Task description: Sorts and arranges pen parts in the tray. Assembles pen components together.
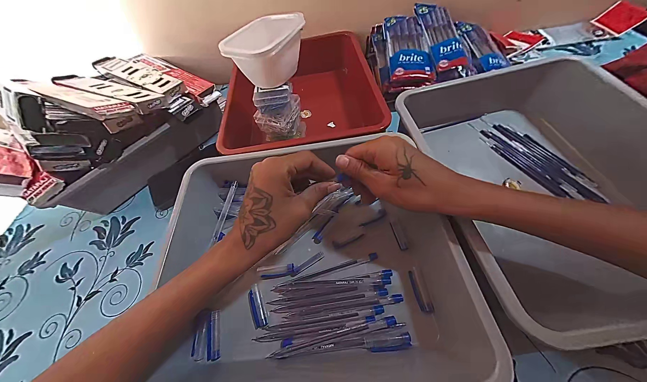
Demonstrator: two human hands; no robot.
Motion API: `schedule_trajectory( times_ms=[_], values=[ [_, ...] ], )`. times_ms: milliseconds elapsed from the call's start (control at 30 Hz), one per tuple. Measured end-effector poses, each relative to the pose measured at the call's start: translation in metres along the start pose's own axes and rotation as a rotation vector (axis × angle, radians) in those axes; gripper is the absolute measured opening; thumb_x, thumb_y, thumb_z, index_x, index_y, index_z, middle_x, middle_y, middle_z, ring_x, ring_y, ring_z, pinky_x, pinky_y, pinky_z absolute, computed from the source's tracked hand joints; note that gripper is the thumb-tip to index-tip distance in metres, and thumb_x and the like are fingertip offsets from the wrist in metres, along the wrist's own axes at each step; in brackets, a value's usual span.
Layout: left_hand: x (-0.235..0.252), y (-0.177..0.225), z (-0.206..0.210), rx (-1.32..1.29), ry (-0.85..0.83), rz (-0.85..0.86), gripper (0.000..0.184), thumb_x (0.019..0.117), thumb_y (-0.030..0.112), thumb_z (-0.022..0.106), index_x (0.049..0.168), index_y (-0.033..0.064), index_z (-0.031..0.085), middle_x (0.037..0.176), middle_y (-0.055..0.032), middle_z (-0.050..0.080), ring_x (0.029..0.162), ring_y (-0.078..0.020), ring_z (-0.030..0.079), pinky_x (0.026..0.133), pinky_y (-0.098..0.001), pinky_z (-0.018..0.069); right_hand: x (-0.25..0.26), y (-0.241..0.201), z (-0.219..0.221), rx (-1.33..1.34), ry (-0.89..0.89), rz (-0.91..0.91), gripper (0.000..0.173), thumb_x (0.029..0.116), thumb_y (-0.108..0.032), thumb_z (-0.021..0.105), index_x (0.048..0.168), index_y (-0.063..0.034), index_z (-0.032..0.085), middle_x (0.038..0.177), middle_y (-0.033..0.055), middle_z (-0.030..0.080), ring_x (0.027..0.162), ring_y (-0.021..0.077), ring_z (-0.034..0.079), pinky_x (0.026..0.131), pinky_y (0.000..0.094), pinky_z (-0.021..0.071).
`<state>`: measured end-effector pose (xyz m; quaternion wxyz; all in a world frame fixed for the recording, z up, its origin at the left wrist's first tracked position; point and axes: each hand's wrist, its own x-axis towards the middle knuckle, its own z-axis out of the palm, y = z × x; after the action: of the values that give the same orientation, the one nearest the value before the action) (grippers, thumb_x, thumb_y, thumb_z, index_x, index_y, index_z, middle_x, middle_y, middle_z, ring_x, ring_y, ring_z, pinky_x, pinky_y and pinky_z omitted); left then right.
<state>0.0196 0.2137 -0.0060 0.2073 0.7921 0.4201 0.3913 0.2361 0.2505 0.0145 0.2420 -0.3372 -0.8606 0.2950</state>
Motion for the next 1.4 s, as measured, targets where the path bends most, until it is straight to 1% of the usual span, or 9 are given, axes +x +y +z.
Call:
schedule_trajectory(
  times_ms=[133, 300, 400, 567, 700, 900, 1033, 1167, 1400],
  values=[
    [0.005, -0.004, -0.002, -0.062, 0.016, -0.015, 0.009, 0.0920, 0.009, 0.073, 0.100, 0.0056, 0.071, 0.087, 0.0045, 0.073, 0.075, 0.0051, 0.066, 0.070, -0.0114, 0.0550, 0.001, 0.004, 0.000, 0.051, -0.015, -0.043, 0.021, 0.1066, -0.019, 0.053, 0.101, -0.0043, 0.068, 0.079, -0.0018, 0.064, 0.068, -0.0021, 0.063, 0.064, 0.0145, 0.0536],
    [-0.003, 0.000, -0.005, -0.057, -0.023, 0.028, 0.008, 0.0934, 0.009, 0.072, 0.101, 0.0070, 0.070, 0.088, 0.0034, 0.073, 0.073, 0.0030, 0.067, 0.067, -0.0121, 0.0550, 0.001, 0.000, 0.000, 0.069, -0.023, 0.002, 0.041, 0.1106, -0.023, 0.044, 0.077, -0.0109, 0.065, 0.061, -0.0091, 0.054, 0.053, -0.0046, 0.050, 0.050, 0.0135, 0.0398],
    [-0.001, 0.000, -0.005, -0.075, -0.021, 0.021, 0.008, 0.0934, 0.008, 0.072, 0.101, 0.0061, 0.070, 0.088, 0.0031, 0.073, 0.072, 0.0026, 0.066, 0.066, -0.0121, 0.0545, 0.000, 0.003, 0.001, -0.011, 0.001, -0.095, 0.022, 0.1064, -0.024, 0.054, 0.098, -0.0073, 0.065, 0.074, -0.0060, 0.058, 0.062, -0.0056, 0.054, 0.059, 0.0108, 0.0462],
    [-0.003, 0.005, 0.000, 0.030, -0.028, 0.040, 0.010, 0.0941, 0.012, 0.072, 0.102, 0.0066, 0.071, 0.089, 0.0033, 0.074, 0.078, 0.0051, 0.067, 0.072, -0.0111, 0.0548, 0.003, -0.004, -0.005, 0.122, -0.147, 0.091, 0.046, 0.1106, -0.019, 0.044, 0.069, -0.0108, 0.060, 0.054, -0.0074, 0.048, 0.046, -0.0021, 0.046, 0.044, 0.0148, 0.0367],
    [0.007, 0.006, -0.005, -0.120, -0.041, -0.110, 0.007, 0.0917, 0.008, 0.074, 0.098, 0.0055, 0.071, 0.083, 0.0051, 0.073, 0.070, 0.0059, 0.065, 0.066, -0.0107, 0.0536, -0.002, 0.000, 0.001, -0.150, -0.026, -0.102, 0.026, 0.1090, -0.025, 0.047, 0.100, -0.0083, 0.065, 0.075, -0.0055, 0.057, 0.065, -0.0029, 0.051, 0.061, 0.0145, 0.0419],
    [0.014, 0.003, -0.033, -0.507, -0.454, -0.349, 0.012, 0.1003, 0.002, 0.057, 0.105, 0.0088, 0.066, 0.083, 0.0045, 0.072, 0.062, 0.0027, 0.060, 0.055, -0.0108, 0.0474, -0.005, 0.001, 0.007, -0.349, 0.104, -0.310, 0.031, 0.1080, -0.021, 0.042, 0.091, -0.0074, 0.065, 0.078, 0.0001, 0.054, 0.072, 0.0087, 0.055, 0.062, 0.0256, 0.0412],
    [0.008, 0.006, -0.026, -0.020, -0.288, 0.018, 0.020, 0.1039, 0.014, 0.055, 0.094, 0.0078, 0.071, 0.069, 0.0088, 0.061, 0.056, 0.0066, 0.050, 0.053, -0.0086, 0.0409, -0.005, 0.001, 0.004, -0.226, 0.138, -0.261, 0.032, 0.1069, -0.017, 0.043, 0.079, -0.0101, 0.058, 0.068, -0.0062, 0.046, 0.060, -0.0012, 0.042, 0.054, 0.0175, 0.0310],
    [-0.001, 0.009, -0.008, 0.399, -0.088, 0.228, 0.025, 0.1023, 0.018, 0.055, 0.091, 0.0032, 0.072, 0.068, -0.0043, 0.064, 0.057, -0.0084, 0.055, 0.055, -0.0247, 0.0412, 0.001, -0.004, -0.005, 0.093, -0.075, 0.118, 0.047, 0.1068, -0.020, 0.035, 0.061, -0.0226, 0.047, 0.051, -0.0115, 0.042, 0.044, -0.0013, 0.042, 0.042, 0.0178, 0.0320],
    [0.016, 0.008, -0.031, -0.705, -0.500, -0.355, 0.035, 0.1101, 0.014, 0.037, 0.084, 0.0123, 0.060, 0.054, 0.0118, 0.046, 0.042, 0.0057, 0.036, 0.039, -0.0099, 0.0294, -0.008, -0.005, 0.005, -0.383, 0.220, -0.332, 0.027, 0.1078, -0.022, 0.048, 0.115, -0.0009, 0.062, 0.095, 0.0073, 0.061, 0.080, 0.0081, 0.059, 0.069, 0.0200, 0.0482]
  ],
)
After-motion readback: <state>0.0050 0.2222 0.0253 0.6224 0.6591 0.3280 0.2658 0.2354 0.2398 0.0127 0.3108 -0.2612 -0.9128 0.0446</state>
